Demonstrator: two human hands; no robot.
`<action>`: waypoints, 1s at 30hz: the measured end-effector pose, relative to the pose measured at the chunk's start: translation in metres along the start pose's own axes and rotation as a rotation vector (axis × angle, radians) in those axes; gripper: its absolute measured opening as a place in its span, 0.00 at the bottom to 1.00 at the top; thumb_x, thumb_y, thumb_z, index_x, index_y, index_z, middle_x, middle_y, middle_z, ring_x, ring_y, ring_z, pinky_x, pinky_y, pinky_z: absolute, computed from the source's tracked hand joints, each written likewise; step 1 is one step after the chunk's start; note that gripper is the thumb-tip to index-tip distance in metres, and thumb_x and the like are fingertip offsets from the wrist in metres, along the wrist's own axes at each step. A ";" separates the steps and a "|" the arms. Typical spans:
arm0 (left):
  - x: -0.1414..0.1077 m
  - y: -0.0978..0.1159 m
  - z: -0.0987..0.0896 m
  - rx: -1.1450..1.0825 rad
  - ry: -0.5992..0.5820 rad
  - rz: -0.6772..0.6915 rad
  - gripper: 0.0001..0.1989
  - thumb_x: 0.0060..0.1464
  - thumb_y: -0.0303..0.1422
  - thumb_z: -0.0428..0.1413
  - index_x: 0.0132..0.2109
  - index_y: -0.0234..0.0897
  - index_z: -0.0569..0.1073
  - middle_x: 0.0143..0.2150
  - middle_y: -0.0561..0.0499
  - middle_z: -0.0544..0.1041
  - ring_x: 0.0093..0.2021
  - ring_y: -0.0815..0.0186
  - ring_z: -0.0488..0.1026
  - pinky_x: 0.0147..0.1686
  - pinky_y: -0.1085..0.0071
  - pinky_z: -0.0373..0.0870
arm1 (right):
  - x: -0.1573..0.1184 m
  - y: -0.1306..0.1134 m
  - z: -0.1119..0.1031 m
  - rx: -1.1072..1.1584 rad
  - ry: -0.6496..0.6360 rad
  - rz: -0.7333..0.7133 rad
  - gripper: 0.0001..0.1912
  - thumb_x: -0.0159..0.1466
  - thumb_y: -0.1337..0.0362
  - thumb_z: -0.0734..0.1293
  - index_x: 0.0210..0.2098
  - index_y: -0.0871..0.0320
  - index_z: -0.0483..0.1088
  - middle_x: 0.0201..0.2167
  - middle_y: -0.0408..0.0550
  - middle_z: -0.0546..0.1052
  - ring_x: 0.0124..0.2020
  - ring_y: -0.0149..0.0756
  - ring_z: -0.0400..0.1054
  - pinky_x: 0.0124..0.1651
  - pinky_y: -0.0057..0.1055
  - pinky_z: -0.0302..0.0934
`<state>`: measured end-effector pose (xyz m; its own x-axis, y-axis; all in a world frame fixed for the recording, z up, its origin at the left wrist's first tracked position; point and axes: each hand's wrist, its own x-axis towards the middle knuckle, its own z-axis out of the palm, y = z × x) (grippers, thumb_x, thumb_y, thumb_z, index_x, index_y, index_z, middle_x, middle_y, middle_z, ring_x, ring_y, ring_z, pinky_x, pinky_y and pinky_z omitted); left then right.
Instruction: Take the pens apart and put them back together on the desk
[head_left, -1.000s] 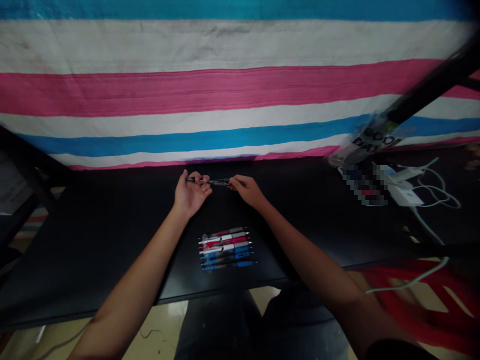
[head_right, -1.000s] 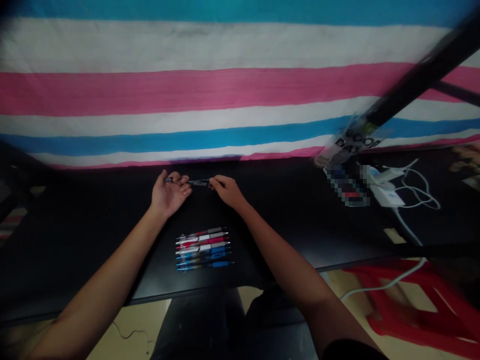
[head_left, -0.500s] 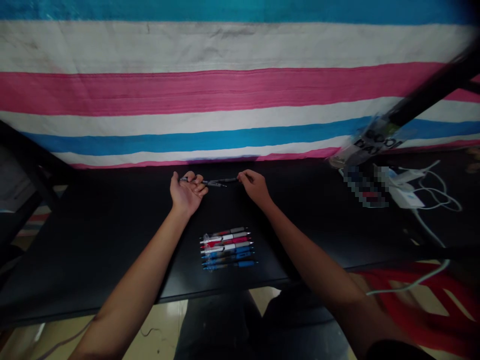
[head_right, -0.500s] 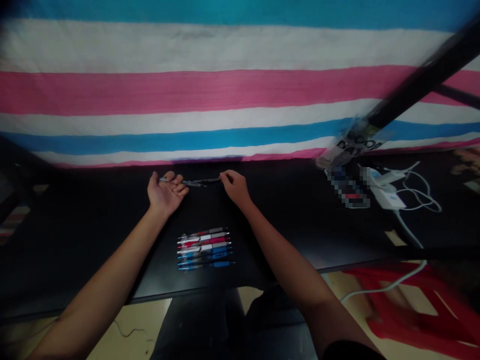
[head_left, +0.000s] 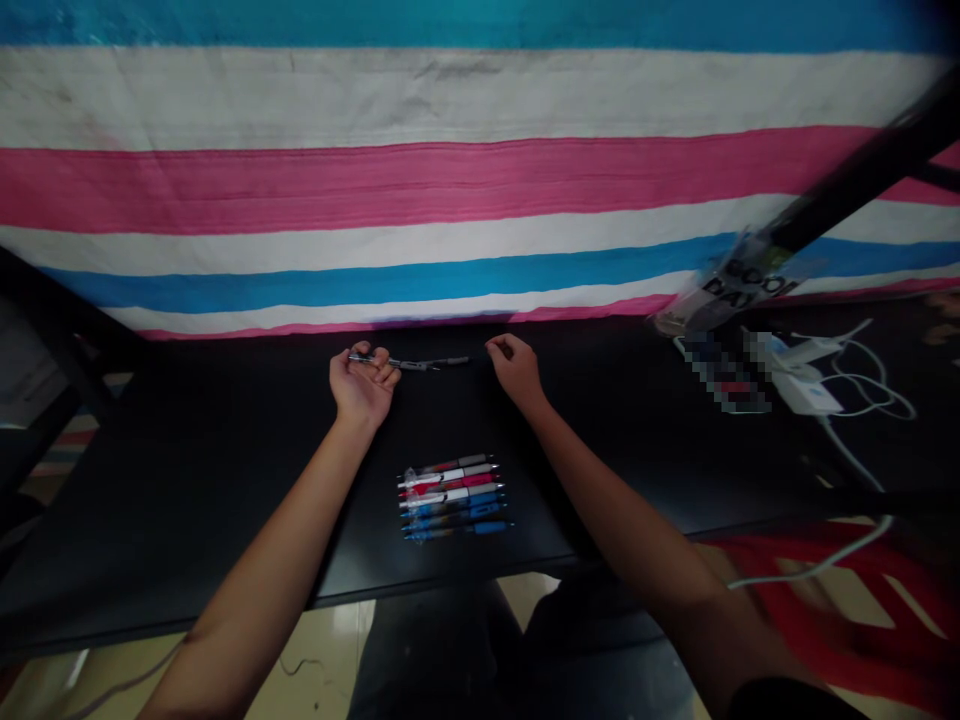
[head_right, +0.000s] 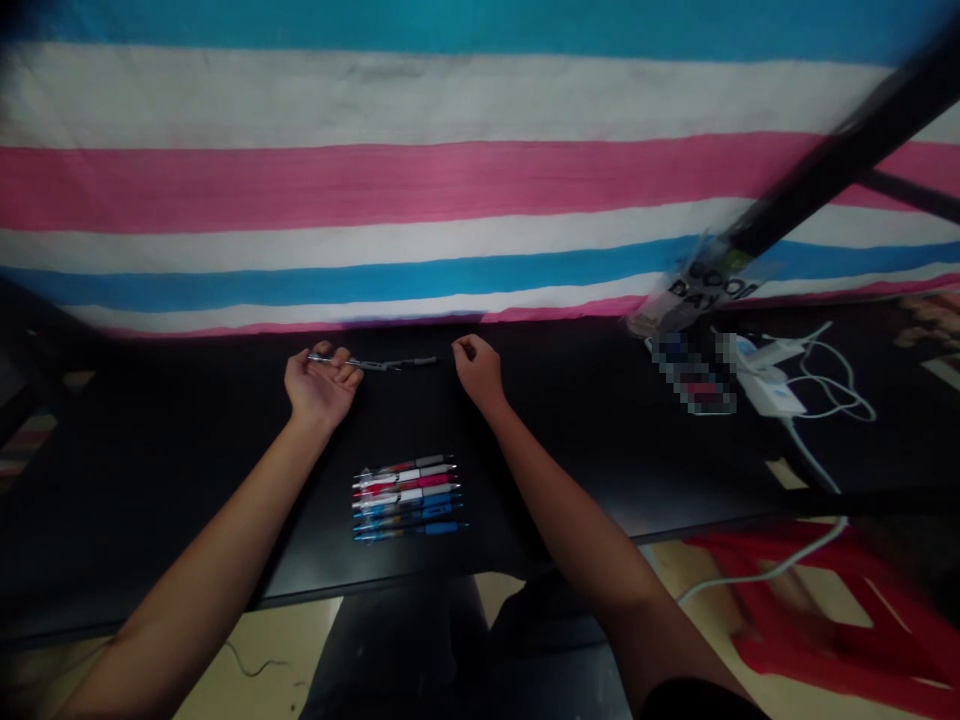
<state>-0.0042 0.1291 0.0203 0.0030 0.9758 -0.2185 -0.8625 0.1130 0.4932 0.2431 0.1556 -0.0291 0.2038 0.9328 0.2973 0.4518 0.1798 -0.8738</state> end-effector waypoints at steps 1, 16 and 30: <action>0.000 0.000 0.000 -0.002 0.007 0.009 0.18 0.66 0.40 0.38 0.31 0.39 0.63 0.24 0.54 0.59 0.17 0.71 0.50 0.19 0.73 0.50 | 0.000 0.000 0.000 -0.007 -0.002 0.002 0.09 0.61 0.59 0.63 0.32 0.56 0.72 0.31 0.51 0.79 0.35 0.43 0.73 0.41 0.36 0.64; 0.000 0.002 -0.002 -0.018 0.045 0.049 0.20 0.66 0.42 0.35 0.29 0.39 0.58 0.20 0.55 0.54 0.17 0.70 0.48 0.18 0.73 0.46 | -0.001 0.000 0.000 -0.029 -0.049 0.011 0.10 0.62 0.58 0.63 0.32 0.56 0.72 0.32 0.50 0.79 0.35 0.43 0.74 0.42 0.37 0.65; -0.002 0.003 0.000 -0.071 0.096 0.060 0.23 0.66 0.46 0.36 0.29 0.39 0.62 0.18 0.56 0.51 0.16 0.69 0.48 0.16 0.72 0.43 | -0.002 -0.001 0.001 -0.060 -0.070 -0.005 0.10 0.62 0.59 0.63 0.33 0.56 0.73 0.32 0.50 0.80 0.36 0.42 0.73 0.44 0.38 0.65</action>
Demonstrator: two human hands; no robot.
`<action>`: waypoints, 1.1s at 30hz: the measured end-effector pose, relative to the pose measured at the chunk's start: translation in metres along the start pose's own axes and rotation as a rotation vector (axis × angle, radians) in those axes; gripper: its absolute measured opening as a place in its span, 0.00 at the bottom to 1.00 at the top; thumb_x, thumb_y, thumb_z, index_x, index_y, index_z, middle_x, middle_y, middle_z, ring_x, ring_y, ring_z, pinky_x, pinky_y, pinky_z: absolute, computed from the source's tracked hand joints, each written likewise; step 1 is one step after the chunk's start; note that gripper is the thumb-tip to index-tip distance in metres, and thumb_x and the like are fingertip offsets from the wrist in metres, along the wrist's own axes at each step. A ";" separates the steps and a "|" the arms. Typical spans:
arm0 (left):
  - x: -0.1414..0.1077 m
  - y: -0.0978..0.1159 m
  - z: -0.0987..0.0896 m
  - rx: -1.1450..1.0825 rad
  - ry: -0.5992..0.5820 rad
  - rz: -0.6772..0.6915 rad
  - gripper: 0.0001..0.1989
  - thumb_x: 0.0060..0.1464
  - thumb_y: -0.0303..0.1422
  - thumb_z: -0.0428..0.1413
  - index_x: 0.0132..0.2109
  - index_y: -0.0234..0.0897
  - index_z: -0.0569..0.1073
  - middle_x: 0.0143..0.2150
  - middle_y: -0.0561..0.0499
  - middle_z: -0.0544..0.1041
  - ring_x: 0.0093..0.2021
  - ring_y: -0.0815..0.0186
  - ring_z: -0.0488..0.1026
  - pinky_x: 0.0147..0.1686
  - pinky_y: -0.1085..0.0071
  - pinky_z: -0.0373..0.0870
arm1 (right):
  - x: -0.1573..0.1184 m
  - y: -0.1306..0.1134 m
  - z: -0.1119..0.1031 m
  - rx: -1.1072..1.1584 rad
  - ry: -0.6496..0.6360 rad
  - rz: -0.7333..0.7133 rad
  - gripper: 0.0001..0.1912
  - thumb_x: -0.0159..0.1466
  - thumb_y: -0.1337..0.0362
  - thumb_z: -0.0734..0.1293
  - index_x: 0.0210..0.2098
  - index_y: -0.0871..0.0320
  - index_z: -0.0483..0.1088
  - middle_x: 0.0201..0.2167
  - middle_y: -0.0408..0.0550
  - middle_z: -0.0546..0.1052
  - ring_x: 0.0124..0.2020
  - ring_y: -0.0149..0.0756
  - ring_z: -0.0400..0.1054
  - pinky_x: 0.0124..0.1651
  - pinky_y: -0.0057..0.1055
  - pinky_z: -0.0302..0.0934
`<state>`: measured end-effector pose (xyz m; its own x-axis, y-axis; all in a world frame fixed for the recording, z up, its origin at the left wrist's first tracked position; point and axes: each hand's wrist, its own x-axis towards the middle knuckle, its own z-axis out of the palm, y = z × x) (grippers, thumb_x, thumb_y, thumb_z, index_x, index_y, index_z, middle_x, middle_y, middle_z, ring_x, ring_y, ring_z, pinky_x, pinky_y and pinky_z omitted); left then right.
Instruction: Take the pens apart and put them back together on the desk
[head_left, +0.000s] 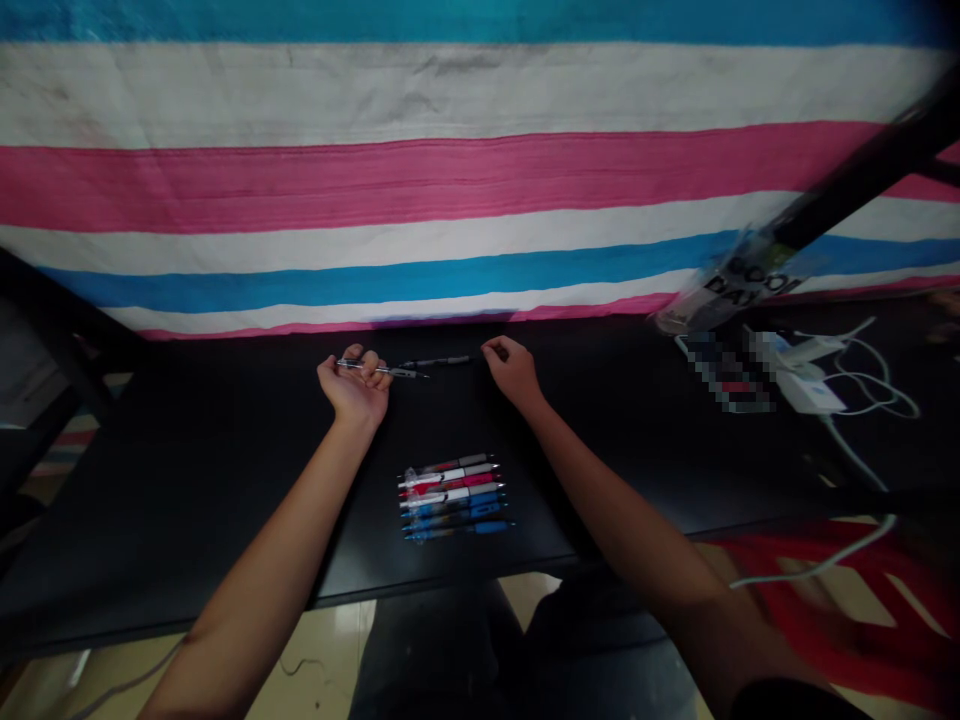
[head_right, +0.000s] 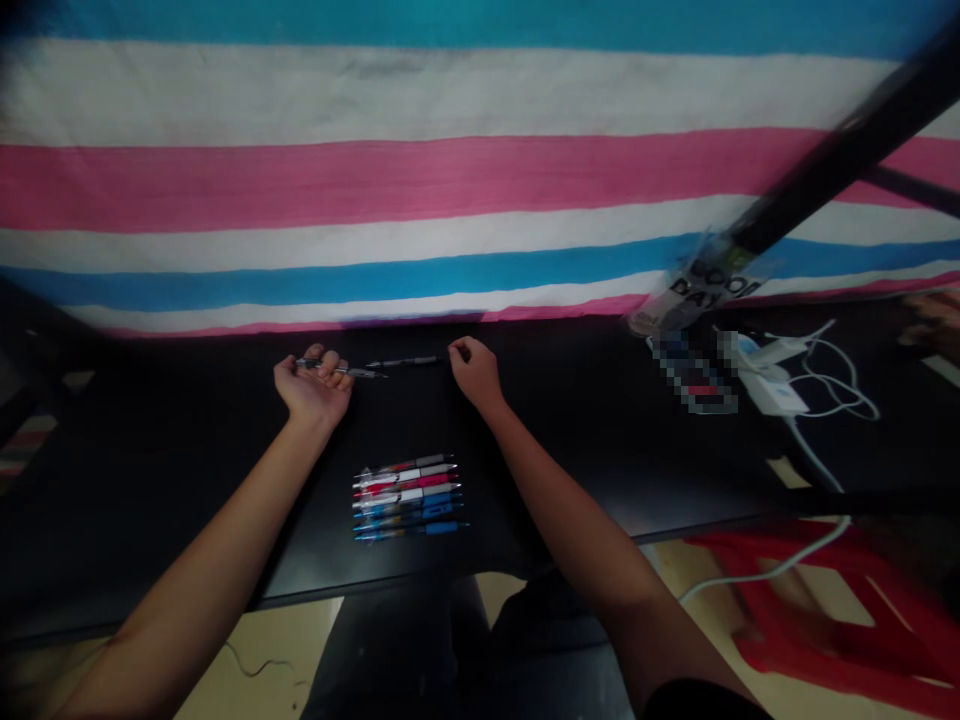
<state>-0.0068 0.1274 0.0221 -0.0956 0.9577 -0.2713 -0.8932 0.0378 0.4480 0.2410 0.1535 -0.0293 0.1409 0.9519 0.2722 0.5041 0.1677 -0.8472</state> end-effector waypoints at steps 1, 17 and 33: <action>0.000 0.000 0.000 0.000 0.002 0.001 0.23 0.66 0.46 0.36 0.29 0.39 0.62 0.18 0.56 0.51 0.16 0.69 0.48 0.16 0.72 0.43 | 0.000 0.000 0.000 -0.001 -0.005 0.002 0.10 0.62 0.59 0.63 0.33 0.56 0.73 0.32 0.50 0.80 0.36 0.41 0.73 0.44 0.37 0.65; 0.001 -0.001 -0.001 0.013 -0.054 0.003 0.20 0.66 0.40 0.37 0.27 0.39 0.59 0.19 0.55 0.54 0.16 0.69 0.48 0.17 0.72 0.46 | 0.000 0.001 0.001 -0.003 -0.015 -0.019 0.10 0.63 0.59 0.62 0.33 0.56 0.73 0.33 0.50 0.79 0.36 0.42 0.73 0.44 0.38 0.65; 0.004 -0.001 -0.003 0.040 -0.020 0.004 0.20 0.66 0.42 0.37 0.29 0.39 0.60 0.23 0.53 0.59 0.17 0.70 0.50 0.18 0.72 0.50 | 0.000 0.000 -0.001 -0.016 -0.018 -0.022 0.10 0.63 0.60 0.63 0.33 0.56 0.73 0.33 0.50 0.79 0.36 0.42 0.73 0.44 0.38 0.65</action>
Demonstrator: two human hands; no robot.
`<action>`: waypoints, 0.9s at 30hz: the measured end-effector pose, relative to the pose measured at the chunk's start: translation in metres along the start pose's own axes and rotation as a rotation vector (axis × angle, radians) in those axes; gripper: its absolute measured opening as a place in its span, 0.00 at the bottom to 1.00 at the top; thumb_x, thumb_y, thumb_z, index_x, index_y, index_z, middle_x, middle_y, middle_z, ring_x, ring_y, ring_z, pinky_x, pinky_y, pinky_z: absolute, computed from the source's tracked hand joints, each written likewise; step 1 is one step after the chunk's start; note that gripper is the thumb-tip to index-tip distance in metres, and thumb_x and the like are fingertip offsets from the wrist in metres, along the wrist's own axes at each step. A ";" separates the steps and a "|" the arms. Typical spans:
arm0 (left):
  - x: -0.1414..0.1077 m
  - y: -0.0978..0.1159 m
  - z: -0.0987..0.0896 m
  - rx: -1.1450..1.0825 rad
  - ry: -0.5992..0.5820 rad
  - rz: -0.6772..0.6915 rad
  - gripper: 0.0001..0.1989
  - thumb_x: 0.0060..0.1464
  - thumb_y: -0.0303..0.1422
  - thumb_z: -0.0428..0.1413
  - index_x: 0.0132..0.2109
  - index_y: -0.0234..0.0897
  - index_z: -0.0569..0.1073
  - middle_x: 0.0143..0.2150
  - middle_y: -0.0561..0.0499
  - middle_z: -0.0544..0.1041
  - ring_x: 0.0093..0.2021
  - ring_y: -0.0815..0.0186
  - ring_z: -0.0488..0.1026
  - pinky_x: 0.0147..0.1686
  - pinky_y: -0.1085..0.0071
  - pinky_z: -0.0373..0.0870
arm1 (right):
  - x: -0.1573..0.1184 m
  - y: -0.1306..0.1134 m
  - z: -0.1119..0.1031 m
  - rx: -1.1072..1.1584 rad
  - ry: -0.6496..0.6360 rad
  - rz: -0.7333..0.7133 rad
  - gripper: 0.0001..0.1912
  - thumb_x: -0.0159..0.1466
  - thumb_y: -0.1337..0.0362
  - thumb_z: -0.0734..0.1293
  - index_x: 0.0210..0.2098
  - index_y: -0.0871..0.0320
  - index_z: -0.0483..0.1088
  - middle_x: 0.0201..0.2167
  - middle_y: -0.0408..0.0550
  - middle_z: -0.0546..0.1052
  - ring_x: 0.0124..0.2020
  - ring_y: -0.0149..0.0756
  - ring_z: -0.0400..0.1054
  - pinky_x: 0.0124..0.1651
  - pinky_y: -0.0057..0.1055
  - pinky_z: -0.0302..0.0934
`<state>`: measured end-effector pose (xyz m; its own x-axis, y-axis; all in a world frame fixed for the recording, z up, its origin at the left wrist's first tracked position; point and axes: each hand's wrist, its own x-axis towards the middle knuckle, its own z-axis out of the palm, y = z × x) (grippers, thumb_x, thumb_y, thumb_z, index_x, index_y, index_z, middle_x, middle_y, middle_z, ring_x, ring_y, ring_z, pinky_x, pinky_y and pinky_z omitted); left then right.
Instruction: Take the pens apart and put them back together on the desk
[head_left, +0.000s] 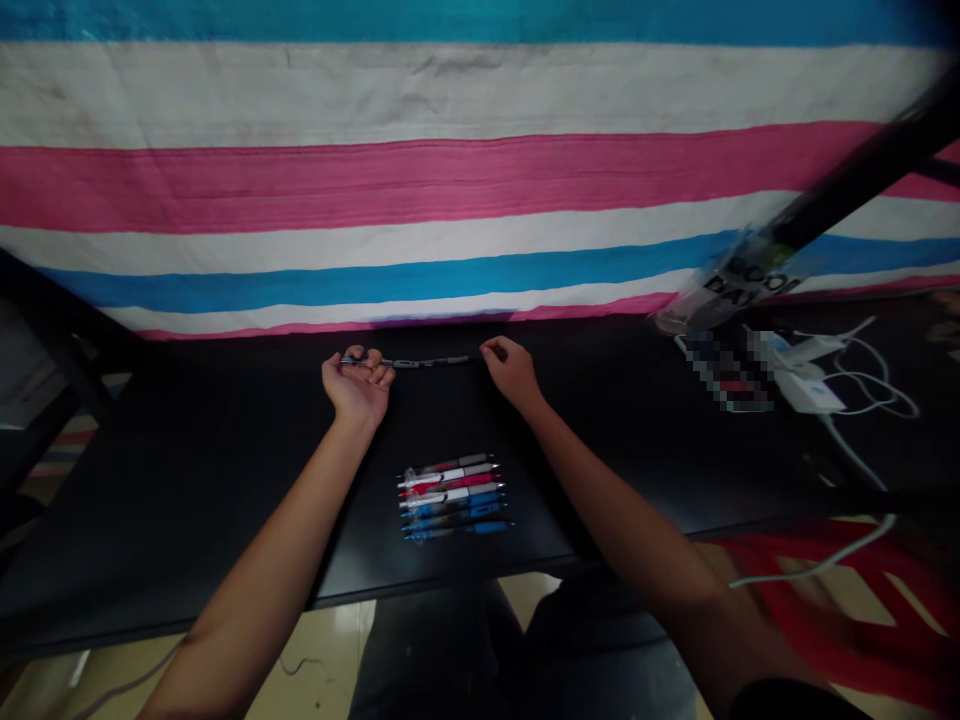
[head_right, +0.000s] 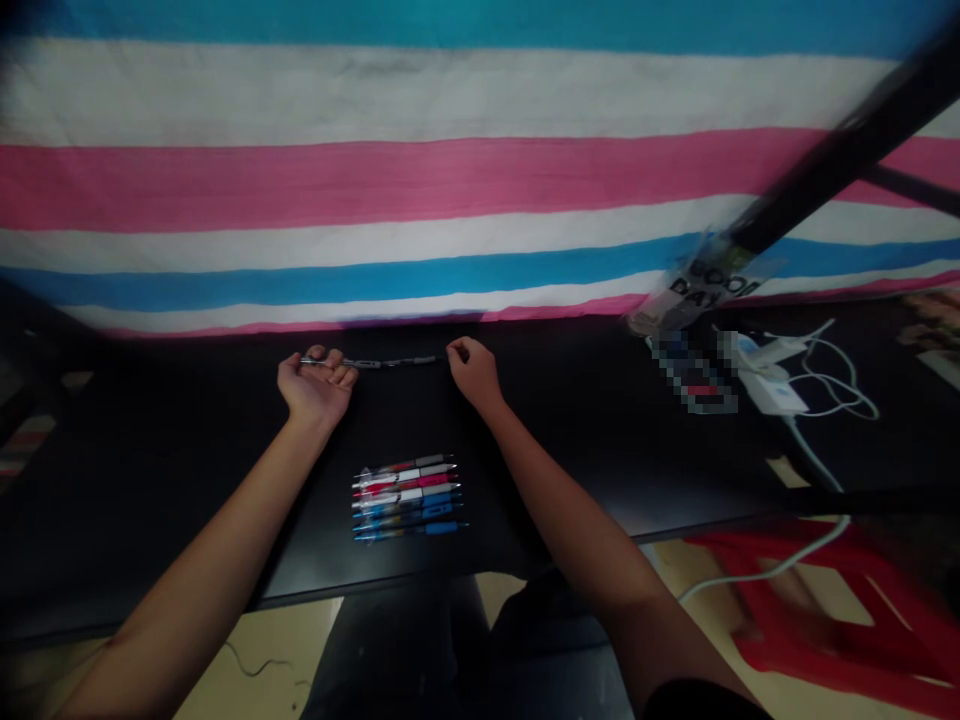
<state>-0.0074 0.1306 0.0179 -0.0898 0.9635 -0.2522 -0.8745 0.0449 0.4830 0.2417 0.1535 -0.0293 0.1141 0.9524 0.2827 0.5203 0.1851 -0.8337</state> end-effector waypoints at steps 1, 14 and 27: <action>0.000 0.000 0.001 0.000 0.000 0.002 0.19 0.65 0.41 0.38 0.28 0.39 0.60 0.23 0.53 0.59 0.17 0.70 0.50 0.18 0.72 0.50 | 0.000 0.000 0.000 0.002 0.001 0.002 0.10 0.63 0.60 0.62 0.34 0.56 0.74 0.33 0.50 0.79 0.37 0.42 0.73 0.44 0.38 0.65; -0.001 -0.001 0.001 -0.025 0.005 0.005 0.17 0.65 0.41 0.39 0.29 0.40 0.60 0.23 0.53 0.60 0.17 0.70 0.49 0.18 0.72 0.50 | -0.001 0.006 0.004 -0.087 -0.109 -0.122 0.11 0.64 0.63 0.66 0.41 0.57 0.80 0.39 0.53 0.77 0.41 0.42 0.71 0.48 0.41 0.66; -0.001 0.001 0.000 -0.007 -0.032 0.019 0.20 0.65 0.45 0.37 0.29 0.40 0.59 0.23 0.52 0.60 0.18 0.69 0.49 0.19 0.72 0.51 | -0.002 0.007 0.004 -0.137 -0.125 -0.135 0.07 0.62 0.68 0.68 0.38 0.56 0.79 0.39 0.51 0.77 0.42 0.44 0.69 0.50 0.42 0.63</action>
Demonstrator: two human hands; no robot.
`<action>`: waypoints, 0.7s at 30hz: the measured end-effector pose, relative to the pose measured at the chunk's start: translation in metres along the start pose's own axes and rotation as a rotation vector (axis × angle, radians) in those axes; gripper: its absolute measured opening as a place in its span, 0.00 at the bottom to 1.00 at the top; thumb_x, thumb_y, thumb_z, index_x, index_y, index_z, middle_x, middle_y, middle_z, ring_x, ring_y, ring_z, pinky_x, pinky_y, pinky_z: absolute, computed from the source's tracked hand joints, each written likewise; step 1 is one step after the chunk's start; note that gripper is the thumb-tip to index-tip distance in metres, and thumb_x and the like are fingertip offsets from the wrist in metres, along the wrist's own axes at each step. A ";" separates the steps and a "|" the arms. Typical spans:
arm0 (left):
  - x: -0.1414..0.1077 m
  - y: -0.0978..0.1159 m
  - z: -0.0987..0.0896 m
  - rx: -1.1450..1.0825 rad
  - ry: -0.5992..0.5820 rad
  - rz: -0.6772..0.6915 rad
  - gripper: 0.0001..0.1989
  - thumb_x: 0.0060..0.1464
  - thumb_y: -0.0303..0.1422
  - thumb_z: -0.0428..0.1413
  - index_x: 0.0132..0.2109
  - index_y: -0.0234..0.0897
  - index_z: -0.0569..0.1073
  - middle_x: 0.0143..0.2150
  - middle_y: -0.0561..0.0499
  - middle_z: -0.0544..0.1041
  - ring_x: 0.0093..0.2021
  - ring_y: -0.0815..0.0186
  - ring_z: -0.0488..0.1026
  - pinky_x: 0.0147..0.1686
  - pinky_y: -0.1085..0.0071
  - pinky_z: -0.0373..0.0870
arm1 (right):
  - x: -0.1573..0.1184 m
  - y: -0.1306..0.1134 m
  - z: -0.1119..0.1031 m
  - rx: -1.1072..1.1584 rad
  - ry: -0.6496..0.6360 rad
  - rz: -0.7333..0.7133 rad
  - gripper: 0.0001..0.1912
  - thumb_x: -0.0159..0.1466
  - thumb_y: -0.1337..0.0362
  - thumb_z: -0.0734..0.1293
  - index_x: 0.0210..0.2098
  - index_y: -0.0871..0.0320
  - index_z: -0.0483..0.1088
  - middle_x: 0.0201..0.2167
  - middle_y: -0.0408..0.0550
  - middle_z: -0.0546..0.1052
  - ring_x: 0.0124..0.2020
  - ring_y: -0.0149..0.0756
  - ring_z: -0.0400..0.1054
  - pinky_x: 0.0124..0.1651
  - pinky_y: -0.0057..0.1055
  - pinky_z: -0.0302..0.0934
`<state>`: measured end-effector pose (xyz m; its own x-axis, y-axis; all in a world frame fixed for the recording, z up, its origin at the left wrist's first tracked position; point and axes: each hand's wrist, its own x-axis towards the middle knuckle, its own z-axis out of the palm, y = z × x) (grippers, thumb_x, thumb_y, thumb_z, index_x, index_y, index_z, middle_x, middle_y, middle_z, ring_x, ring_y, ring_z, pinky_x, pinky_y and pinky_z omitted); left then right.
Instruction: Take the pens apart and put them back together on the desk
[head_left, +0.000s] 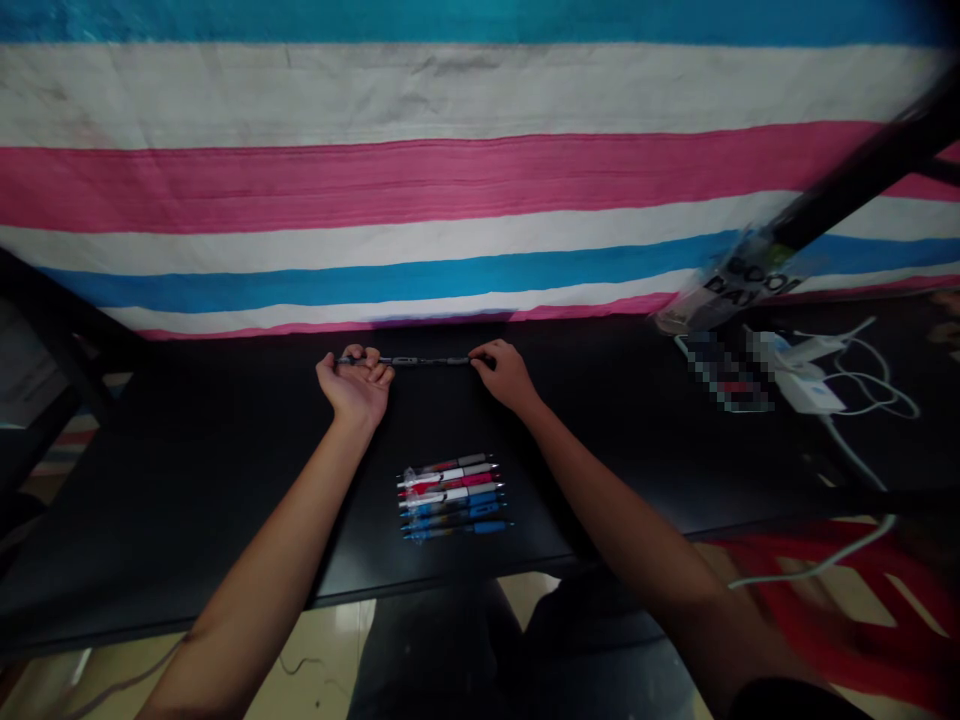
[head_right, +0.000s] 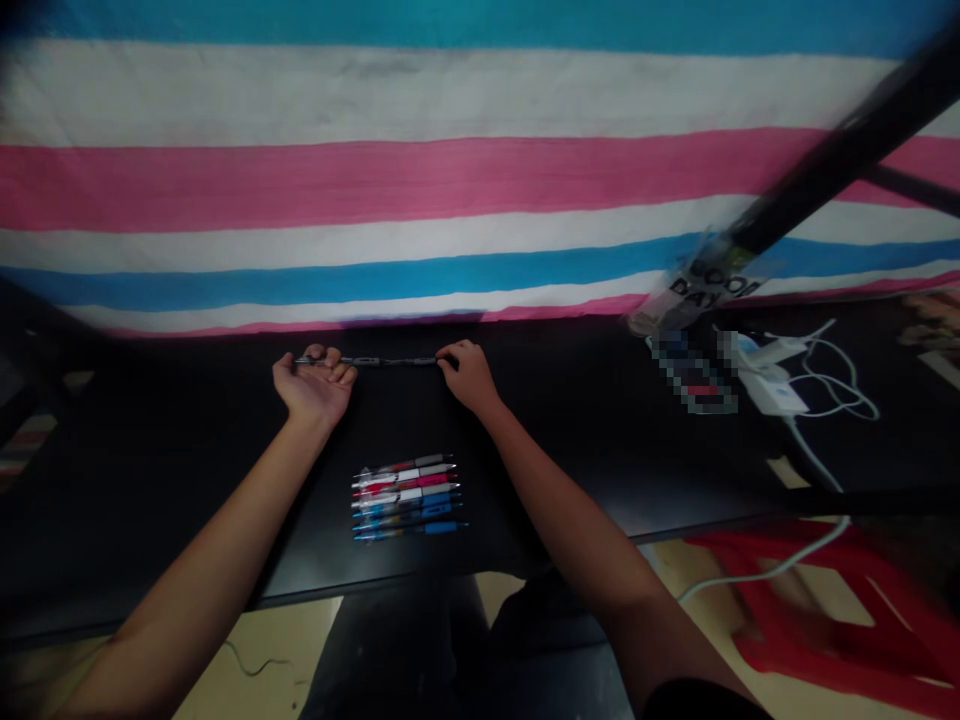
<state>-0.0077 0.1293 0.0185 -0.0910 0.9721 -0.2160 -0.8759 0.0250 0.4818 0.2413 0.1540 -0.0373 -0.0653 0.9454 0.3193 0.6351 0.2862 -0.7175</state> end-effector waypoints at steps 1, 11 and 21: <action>0.000 0.000 0.000 0.002 -0.004 -0.004 0.21 0.65 0.46 0.37 0.29 0.40 0.59 0.23 0.52 0.60 0.18 0.69 0.50 0.19 0.72 0.51 | 0.000 0.000 0.000 -0.002 -0.001 0.003 0.07 0.61 0.69 0.68 0.37 0.56 0.79 0.38 0.51 0.77 0.42 0.44 0.69 0.50 0.42 0.63; 0.002 0.000 -0.001 0.034 0.008 -0.006 0.19 0.65 0.45 0.37 0.31 0.39 0.60 0.24 0.53 0.60 0.18 0.70 0.50 0.19 0.73 0.50 | 0.001 -0.001 0.000 -0.003 -0.025 -0.010 0.07 0.60 0.72 0.69 0.36 0.56 0.77 0.37 0.49 0.77 0.41 0.43 0.68 0.49 0.41 0.62; 0.000 0.000 0.002 0.036 0.000 -0.007 0.16 0.65 0.41 0.39 0.31 0.39 0.59 0.24 0.54 0.59 0.18 0.70 0.50 0.19 0.73 0.52 | 0.001 -0.001 -0.002 0.016 -0.036 -0.035 0.07 0.60 0.68 0.69 0.39 0.55 0.76 0.38 0.49 0.79 0.41 0.43 0.70 0.49 0.42 0.62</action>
<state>-0.0070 0.1297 0.0201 -0.0854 0.9718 -0.2198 -0.8592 0.0399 0.5102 0.2420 0.1542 -0.0356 -0.1155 0.9396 0.3223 0.6192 0.3218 -0.7162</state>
